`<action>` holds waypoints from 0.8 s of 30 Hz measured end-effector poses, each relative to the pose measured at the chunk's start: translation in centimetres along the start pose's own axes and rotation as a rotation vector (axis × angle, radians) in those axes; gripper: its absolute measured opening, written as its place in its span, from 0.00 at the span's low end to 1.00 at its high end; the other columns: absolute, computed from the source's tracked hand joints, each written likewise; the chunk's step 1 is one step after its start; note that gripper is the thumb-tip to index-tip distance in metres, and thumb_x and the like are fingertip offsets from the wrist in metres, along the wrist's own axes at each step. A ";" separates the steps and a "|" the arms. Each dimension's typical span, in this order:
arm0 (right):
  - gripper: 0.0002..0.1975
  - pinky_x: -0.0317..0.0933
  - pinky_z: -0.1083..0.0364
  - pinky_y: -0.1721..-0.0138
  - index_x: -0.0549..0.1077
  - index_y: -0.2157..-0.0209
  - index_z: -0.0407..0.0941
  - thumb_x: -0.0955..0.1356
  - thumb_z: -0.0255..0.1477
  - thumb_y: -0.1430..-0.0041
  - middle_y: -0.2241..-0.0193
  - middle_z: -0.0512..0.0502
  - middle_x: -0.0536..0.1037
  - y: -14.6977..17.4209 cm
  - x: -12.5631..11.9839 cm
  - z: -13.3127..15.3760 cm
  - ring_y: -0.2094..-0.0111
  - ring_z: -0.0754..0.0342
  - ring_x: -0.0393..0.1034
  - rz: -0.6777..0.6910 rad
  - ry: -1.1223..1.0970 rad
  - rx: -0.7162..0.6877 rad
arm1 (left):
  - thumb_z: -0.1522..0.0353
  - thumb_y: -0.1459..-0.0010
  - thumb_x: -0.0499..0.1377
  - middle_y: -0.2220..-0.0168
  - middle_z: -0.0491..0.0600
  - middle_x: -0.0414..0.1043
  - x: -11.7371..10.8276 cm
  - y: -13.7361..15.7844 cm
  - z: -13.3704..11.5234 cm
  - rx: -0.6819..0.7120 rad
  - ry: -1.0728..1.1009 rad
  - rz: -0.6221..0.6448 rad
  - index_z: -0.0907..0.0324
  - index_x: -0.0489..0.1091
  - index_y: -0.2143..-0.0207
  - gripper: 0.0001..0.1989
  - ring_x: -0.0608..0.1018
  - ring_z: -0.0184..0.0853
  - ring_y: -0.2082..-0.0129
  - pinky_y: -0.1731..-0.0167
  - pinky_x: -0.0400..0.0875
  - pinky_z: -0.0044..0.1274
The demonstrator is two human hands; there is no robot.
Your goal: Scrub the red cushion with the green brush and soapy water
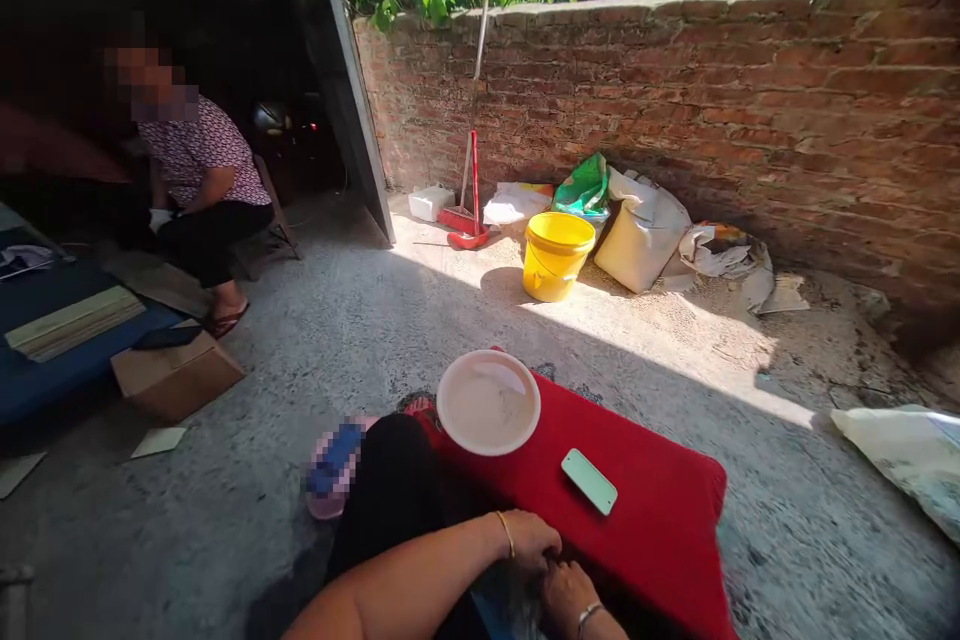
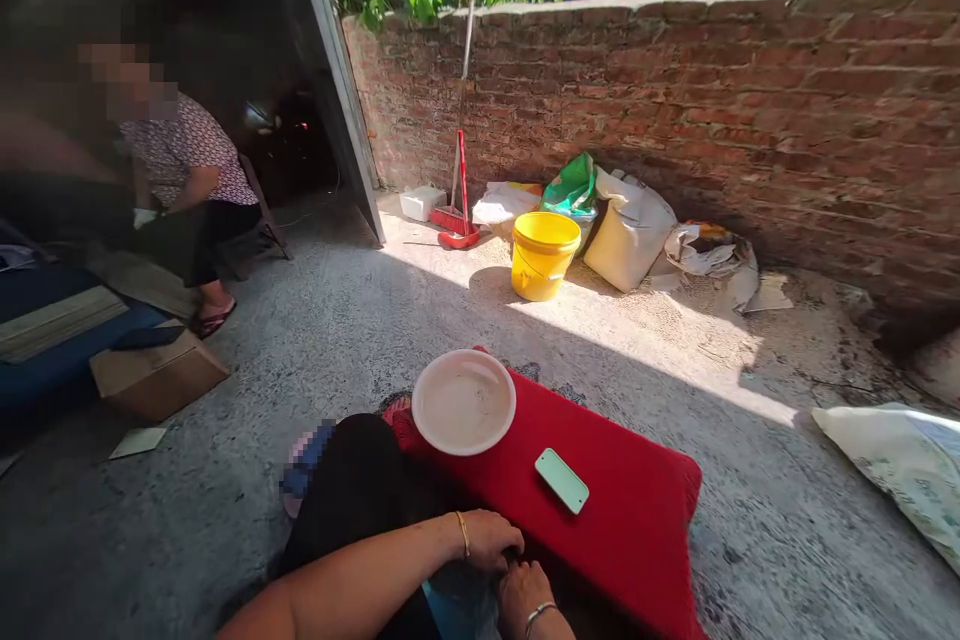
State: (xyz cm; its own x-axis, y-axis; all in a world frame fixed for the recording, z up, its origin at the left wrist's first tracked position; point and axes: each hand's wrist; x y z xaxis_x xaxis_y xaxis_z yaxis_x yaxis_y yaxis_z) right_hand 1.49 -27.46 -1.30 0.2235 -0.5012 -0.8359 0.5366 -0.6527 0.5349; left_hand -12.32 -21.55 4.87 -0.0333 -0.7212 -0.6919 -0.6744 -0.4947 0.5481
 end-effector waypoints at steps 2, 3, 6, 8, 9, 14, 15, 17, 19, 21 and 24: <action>0.21 0.63 0.44 0.47 0.77 0.52 0.42 0.62 0.20 0.45 0.54 0.32 0.78 0.0 -0.4 0.3 0.51 0.41 0.72 0.067 0.035 0.035 | 0.63 0.46 0.57 0.50 0.52 0.75 0.1 -0.1 0.0 0.006 -0.006 -0.005 0.51 0.69 0.46 0.23 0.77 0.45 0.51 0.57 0.74 0.34; 0.21 0.62 0.45 0.47 0.78 0.53 0.42 0.62 0.20 0.45 0.55 0.33 0.78 0.1 -0.8 0.5 0.50 0.42 0.72 0.088 0.049 0.052 | 0.63 0.46 0.57 0.51 0.52 0.76 0.1 -0.2 0.0 0.009 -0.006 -0.011 0.51 0.69 0.47 0.23 0.78 0.45 0.51 0.57 0.74 0.34; 0.21 0.62 0.46 0.47 0.78 0.54 0.44 0.62 0.19 0.45 0.56 0.37 0.79 0.7 -2.4 1.4 0.51 0.43 0.72 0.095 0.043 0.057 | 0.63 0.46 0.57 0.52 0.51 0.76 0.2 -0.2 0.1 0.019 -0.001 -0.032 0.51 0.69 0.47 0.22 0.78 0.45 0.52 0.58 0.74 0.34; 0.21 0.62 0.47 0.46 0.78 0.54 0.45 0.62 0.19 0.45 0.55 0.38 0.79 1.1 -3.2 1.8 0.50 0.43 0.72 0.099 0.041 0.065 | 0.64 0.47 0.57 0.52 0.52 0.76 0.2 -0.2 0.1 0.019 0.008 -0.036 0.51 0.70 0.47 0.23 0.78 0.45 0.52 0.58 0.75 0.35; 0.21 0.62 0.47 0.46 0.78 0.54 0.45 0.62 0.19 0.45 0.55 0.38 0.79 1.2 -3.5 1.9 0.50 0.43 0.72 0.100 0.044 0.068 | 0.64 0.47 0.57 0.52 0.52 0.76 0.2 -0.2 0.2 0.019 0.013 -0.037 0.51 0.70 0.48 0.23 0.78 0.45 0.53 0.59 0.75 0.35; 0.19 0.62 0.45 0.46 0.78 0.53 0.44 0.64 0.20 0.45 0.56 0.36 0.79 1.3 -4.0 2.2 0.51 0.41 0.73 0.103 0.054 0.050 | 0.64 0.46 0.57 0.53 0.53 0.77 0.1 -0.2 0.1 0.019 0.004 -0.037 0.51 0.70 0.48 0.22 0.78 0.46 0.54 0.60 0.75 0.35; 0.19 0.61 0.44 0.46 0.78 0.53 0.44 0.64 0.20 0.45 0.56 0.36 0.80 1.3 -4.1 2.2 0.51 0.40 0.73 0.102 0.052 0.050 | 0.63 0.46 0.56 0.52 0.53 0.76 0.0 -0.2 0.1 0.017 -0.002 -0.031 0.51 0.70 0.47 0.22 0.78 0.46 0.53 0.60 0.75 0.35; 0.19 0.61 0.43 0.46 0.78 0.54 0.43 0.63 0.20 0.44 0.57 0.35 0.80 1.3 -4.1 2.2 0.51 0.40 0.73 0.097 0.045 0.053 | 0.63 0.46 0.56 0.51 0.53 0.76 -0.1 -0.1 0.0 0.017 -0.008 -0.025 0.51 0.69 0.46 0.23 0.78 0.46 0.52 0.58 0.74 0.35; 0.19 0.62 0.42 0.46 0.79 0.55 0.42 0.62 0.19 0.44 0.57 0.34 0.80 1.4 -3.9 2.1 0.52 0.40 0.73 0.099 0.044 0.050 | 0.62 0.46 0.57 0.51 0.53 0.75 -0.2 0.0 -0.1 0.017 -0.008 -0.031 0.51 0.68 0.46 0.23 0.77 0.46 0.51 0.57 0.74 0.35; 0.19 0.62 0.43 0.47 0.79 0.56 0.42 0.62 0.19 0.45 0.58 0.35 0.80 1.6 -3.5 1.7 0.52 0.40 0.74 0.084 0.042 0.041 | 0.63 0.46 0.56 0.51 0.53 0.76 -0.2 0.0 -0.1 0.017 -0.013 -0.034 0.51 0.68 0.46 0.24 0.77 0.45 0.52 0.58 0.74 0.35; 0.17 0.68 0.44 0.54 0.81 0.62 0.46 0.63 0.20 0.46 0.64 0.38 0.82 1.5 -2.8 1.1 0.59 0.41 0.77 -0.010 0.008 -0.006 | 0.64 0.47 0.55 0.52 0.53 0.76 0.4 -0.6 -0.3 0.026 -0.032 -0.028 0.52 0.67 0.44 0.25 0.78 0.45 0.52 0.60 0.75 0.33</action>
State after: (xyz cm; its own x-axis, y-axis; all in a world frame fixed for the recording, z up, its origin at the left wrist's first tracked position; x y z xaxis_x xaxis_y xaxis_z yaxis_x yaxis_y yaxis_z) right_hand 0.81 -27.66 1.94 0.2250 -0.4904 -0.8420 0.5436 -0.6539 0.5261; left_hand -11.72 -21.67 4.43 -0.0380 -0.6911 -0.7217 -0.6945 -0.5010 0.5164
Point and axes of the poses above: each hand's wrist, its own y-axis away from the middle knuckle, its own x-axis out of the palm, z = x × y
